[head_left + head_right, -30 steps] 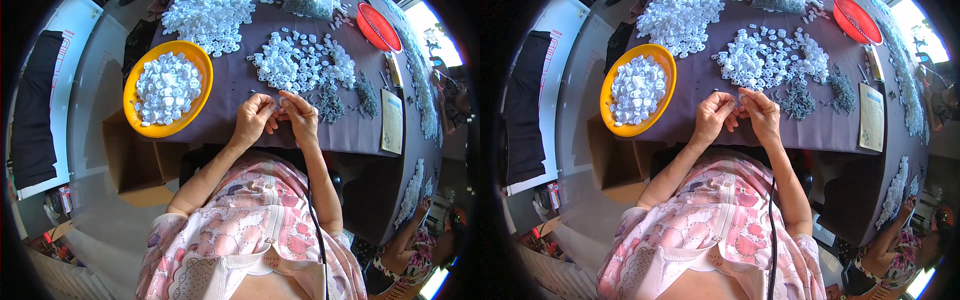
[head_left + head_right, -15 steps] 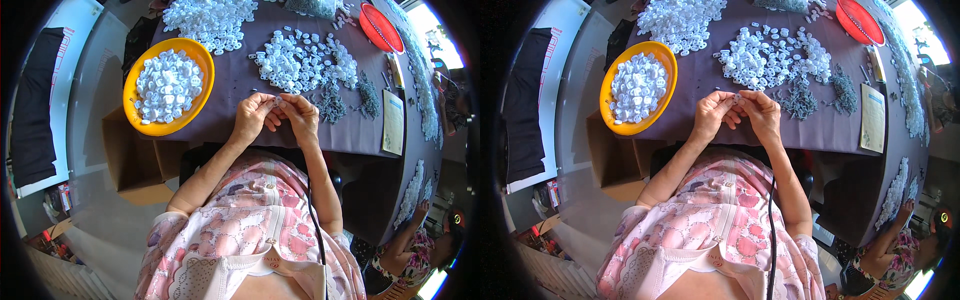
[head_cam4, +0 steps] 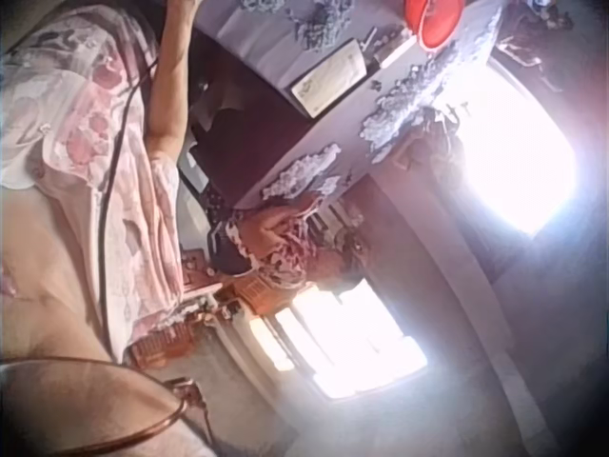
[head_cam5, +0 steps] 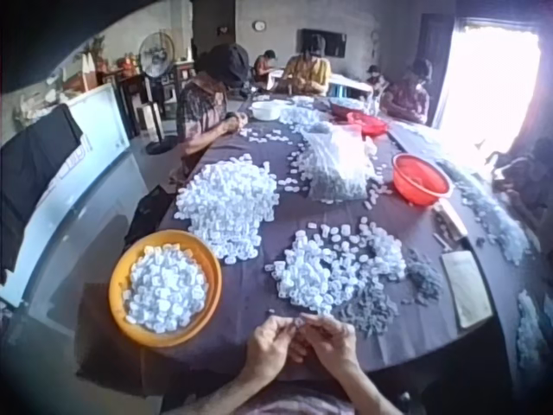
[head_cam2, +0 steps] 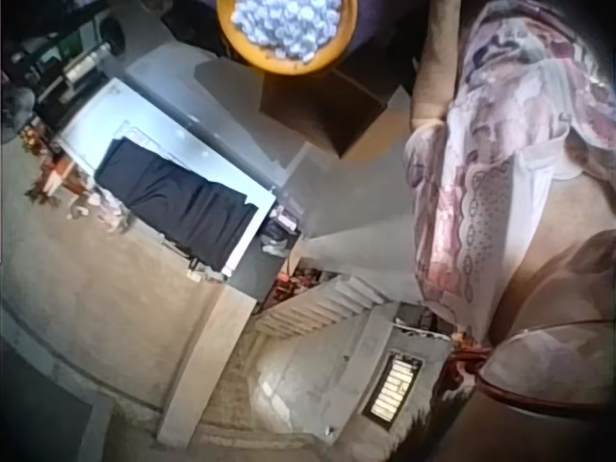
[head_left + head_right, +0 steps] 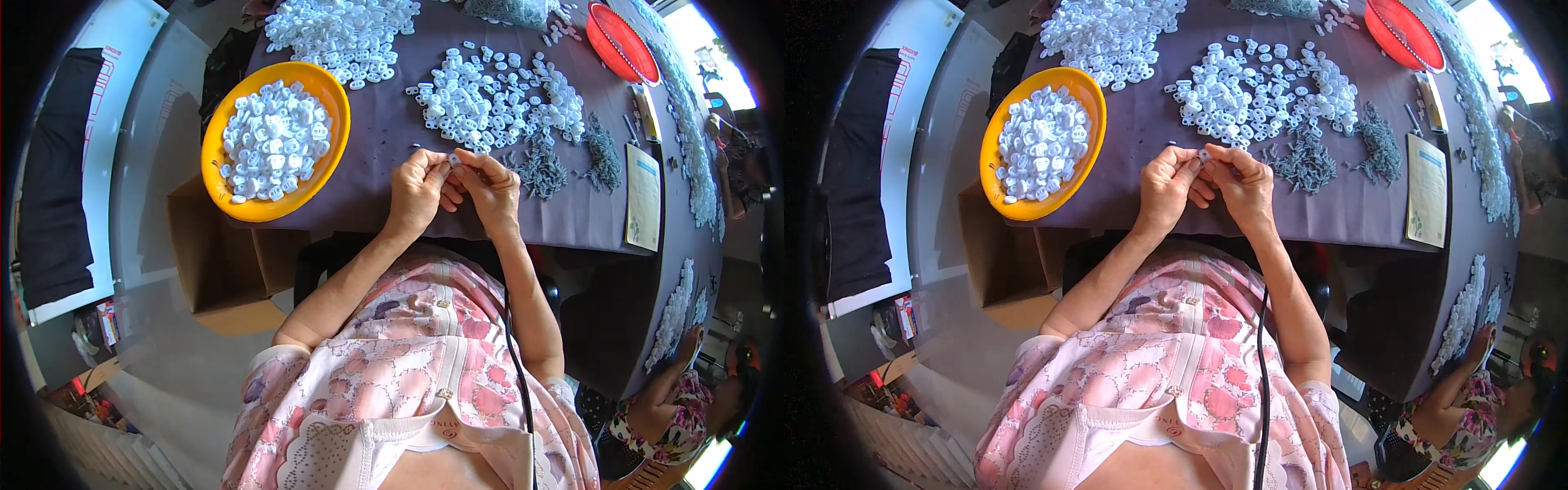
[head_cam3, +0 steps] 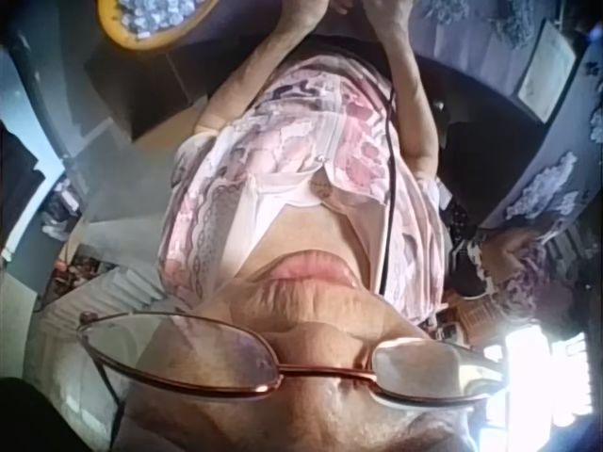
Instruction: The person assembles small plastic pieces by picking them up from the table and fitting them together by hand.
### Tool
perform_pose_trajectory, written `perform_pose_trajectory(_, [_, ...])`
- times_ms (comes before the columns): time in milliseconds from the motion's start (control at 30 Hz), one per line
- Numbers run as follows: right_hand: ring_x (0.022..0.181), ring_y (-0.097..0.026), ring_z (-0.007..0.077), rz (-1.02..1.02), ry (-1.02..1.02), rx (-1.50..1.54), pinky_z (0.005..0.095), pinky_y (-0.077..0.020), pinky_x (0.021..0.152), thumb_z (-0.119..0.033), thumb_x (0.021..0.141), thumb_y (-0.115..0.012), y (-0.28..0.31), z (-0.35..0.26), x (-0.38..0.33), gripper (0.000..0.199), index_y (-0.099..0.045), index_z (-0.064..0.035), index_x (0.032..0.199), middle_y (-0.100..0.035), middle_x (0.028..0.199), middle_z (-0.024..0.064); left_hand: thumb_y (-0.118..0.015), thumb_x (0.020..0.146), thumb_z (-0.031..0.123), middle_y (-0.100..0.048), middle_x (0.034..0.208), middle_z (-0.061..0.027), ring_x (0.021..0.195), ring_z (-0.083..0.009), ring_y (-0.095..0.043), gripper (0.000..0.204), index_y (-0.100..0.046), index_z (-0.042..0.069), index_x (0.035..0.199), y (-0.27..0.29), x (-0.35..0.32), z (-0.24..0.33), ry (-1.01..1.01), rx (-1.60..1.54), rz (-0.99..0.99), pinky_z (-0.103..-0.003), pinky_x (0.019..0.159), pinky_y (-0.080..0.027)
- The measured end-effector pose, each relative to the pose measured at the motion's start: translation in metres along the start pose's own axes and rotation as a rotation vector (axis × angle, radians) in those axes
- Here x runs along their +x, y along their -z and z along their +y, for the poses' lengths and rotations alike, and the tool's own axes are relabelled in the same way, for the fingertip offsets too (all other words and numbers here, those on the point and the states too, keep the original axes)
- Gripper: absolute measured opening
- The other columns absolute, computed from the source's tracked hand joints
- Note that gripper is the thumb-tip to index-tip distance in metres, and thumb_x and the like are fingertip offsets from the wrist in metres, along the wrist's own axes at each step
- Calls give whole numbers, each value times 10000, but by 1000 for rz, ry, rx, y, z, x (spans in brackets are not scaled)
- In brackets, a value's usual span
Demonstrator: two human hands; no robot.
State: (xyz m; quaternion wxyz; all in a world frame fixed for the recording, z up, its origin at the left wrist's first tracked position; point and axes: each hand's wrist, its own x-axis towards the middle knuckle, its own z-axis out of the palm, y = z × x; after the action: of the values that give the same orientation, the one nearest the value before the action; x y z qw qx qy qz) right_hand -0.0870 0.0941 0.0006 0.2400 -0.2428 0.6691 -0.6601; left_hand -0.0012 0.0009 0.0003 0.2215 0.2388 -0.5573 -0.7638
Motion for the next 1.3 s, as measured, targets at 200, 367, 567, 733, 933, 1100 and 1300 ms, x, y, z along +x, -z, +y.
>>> perform_pose_trajectory(200, [748, -579, 52, -45, 16, 61, 189, -475, 676, 23, 796, -616, 2, 3, 1, 242, -644, -29, 1030, -651, 840, 14, -488, 916, 113, -626, 716, -113, 518, -140, -603, 133, -524, -15, 924, 1, -1, 0, -3, -73, -9, -229, 426, -493])
perform_pose_trajectory(367, [762, -583, 58, -47, 16, 59, 196, -480, 691, 28, 796, -612, 4, 5, 1, 243, -643, -28, 1031, -651, 842, 15, -488, 917, 119, -628, 729, -114, 531, -146, -610, 137, -524, -12, 934, 2, 1, 0, 5, -87, -38, -232, 436, -498])
perform_pose_trajectory(567, [751, -588, 62, -55, 5, 124, 197, -485, 684, 35, 798, -612, 3, 3, 1, 237, -630, -14, 1029, -647, 833, 19, -493, 914, 114, -630, 750, -117, 547, -145, -614, 134, -528, -13, 940, 2, 1, 1, -14, -54, -57, -235, 448, -505])
perform_pose_trajectory(733, [722, -584, 55, -26, -8, 114, 189, -484, 667, 24, 800, -618, 1, 0, -1, 197, -630, -7, 994, -645, 819, 16, -504, 906, 104, -626, 732, -110, 536, -136, -607, 123, -536, -14, 926, 2, 1, 0, -3, -36, -38, -230, 441, -501])
perform_pose_trajectory(933, [710, -574, 42, 41, 2, 84, 180, -478, 653, 10, 799, -626, -3, 3, -3, 173, -638, -11, 970, -641, 797, 6, -510, 897, 90, -616, 706, -94, 505, -111, -578, 108, -538, -14, 907, -1, -1, 2, -8, 37, -7, -215, 422, -477])
perform_pose_trajectory(1100, [642, -547, 44, 148, 3, 201, 177, -461, 575, -14, 800, -632, 0, -2, 1, 163, -642, -27, 962, -624, 777, 1, -514, 894, 97, -598, 701, -80, 487, -97, -551, 110, -536, -11, 906, -2, -5, 6, 43, 81, -16, -205, 410, -454])
perform_pose_trajectory(1300, [673, -557, 47, 7, -37, 324, 184, -474, 593, 6, 809, -614, 9, 1, 2, 198, -629, -28, 1003, -611, 797, -3, -516, 894, 104, -593, 703, -77, 491, -97, -547, 115, -534, -7, 916, 3, -3, 1, 23, -6, -5, -206, 412, -446])
